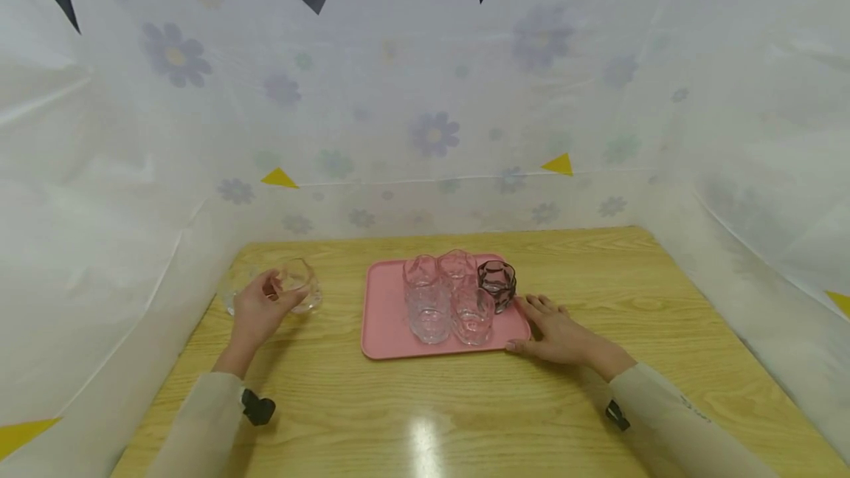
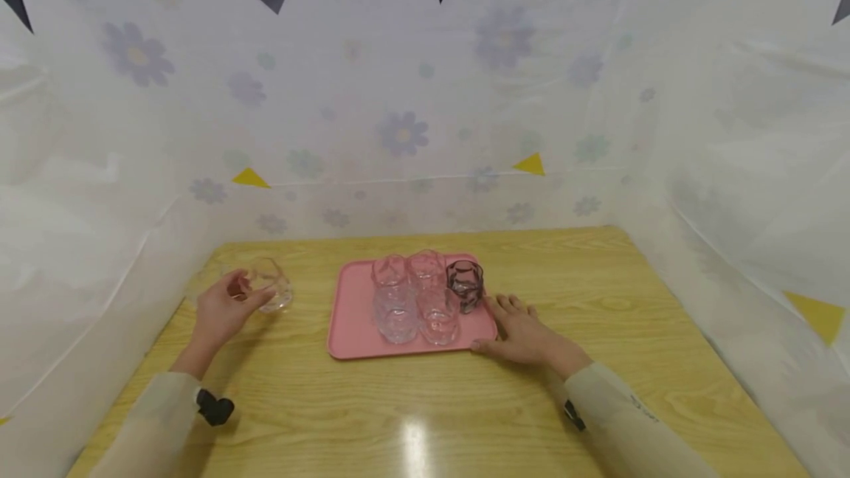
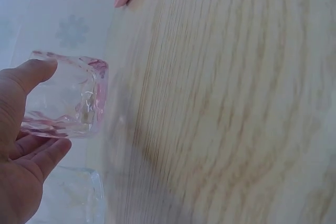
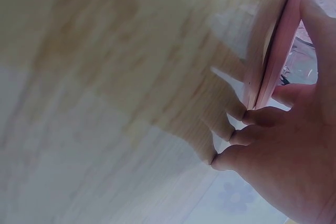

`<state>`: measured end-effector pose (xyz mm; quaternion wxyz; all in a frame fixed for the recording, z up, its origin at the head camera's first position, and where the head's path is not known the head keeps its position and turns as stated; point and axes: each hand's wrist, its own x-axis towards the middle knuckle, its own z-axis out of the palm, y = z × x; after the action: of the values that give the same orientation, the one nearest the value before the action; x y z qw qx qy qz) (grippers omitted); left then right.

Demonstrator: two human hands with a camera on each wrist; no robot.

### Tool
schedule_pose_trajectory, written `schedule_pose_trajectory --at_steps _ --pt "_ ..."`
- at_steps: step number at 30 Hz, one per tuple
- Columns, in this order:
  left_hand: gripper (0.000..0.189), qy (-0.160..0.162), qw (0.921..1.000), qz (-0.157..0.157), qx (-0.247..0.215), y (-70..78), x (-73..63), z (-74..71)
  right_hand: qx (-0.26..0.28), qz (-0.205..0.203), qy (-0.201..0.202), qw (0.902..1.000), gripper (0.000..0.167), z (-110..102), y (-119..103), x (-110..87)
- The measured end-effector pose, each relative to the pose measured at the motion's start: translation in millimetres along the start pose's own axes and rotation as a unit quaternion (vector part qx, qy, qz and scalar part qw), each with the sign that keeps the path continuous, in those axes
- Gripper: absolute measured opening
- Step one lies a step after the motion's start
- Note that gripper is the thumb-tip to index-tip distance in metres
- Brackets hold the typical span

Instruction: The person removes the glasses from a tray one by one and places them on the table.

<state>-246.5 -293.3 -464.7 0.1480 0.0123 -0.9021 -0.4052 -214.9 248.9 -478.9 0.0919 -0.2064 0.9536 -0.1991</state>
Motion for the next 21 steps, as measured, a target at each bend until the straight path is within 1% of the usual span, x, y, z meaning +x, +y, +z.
schedule_pose_trajectory --at_steps 5,9,12,17,21 --pt "0.06 0.007 0.9996 -0.009 0.026 1.1 -1.3 -3.3 0.0 -0.001 0.002 1.0 0.098 1.0 0.6 0.4" --pt "0.059 0.015 0.9985 -0.007 0.052 0.7 -2.6 -4.6 -0.002 0.001 0.002 1.0 0.099 2.0 2.0 1.7" --pt "0.052 0.021 0.9975 -0.006 0.067 -1.7 -2.4 -4.7 -0.004 0.002 0.003 1.0 0.099 2.8 3.3 2.6" --pt "0.043 0.032 0.9962 0.002 0.082 -5.5 -1.0 -3.8 -0.006 0.0 0.004 1.0 0.099 3.9 5.0 3.2" --pt "0.042 0.04 0.9952 0.013 0.088 -7.1 0.4 -3.3 -0.005 -0.001 0.005 1.0 0.099 4.2 5.5 3.2"
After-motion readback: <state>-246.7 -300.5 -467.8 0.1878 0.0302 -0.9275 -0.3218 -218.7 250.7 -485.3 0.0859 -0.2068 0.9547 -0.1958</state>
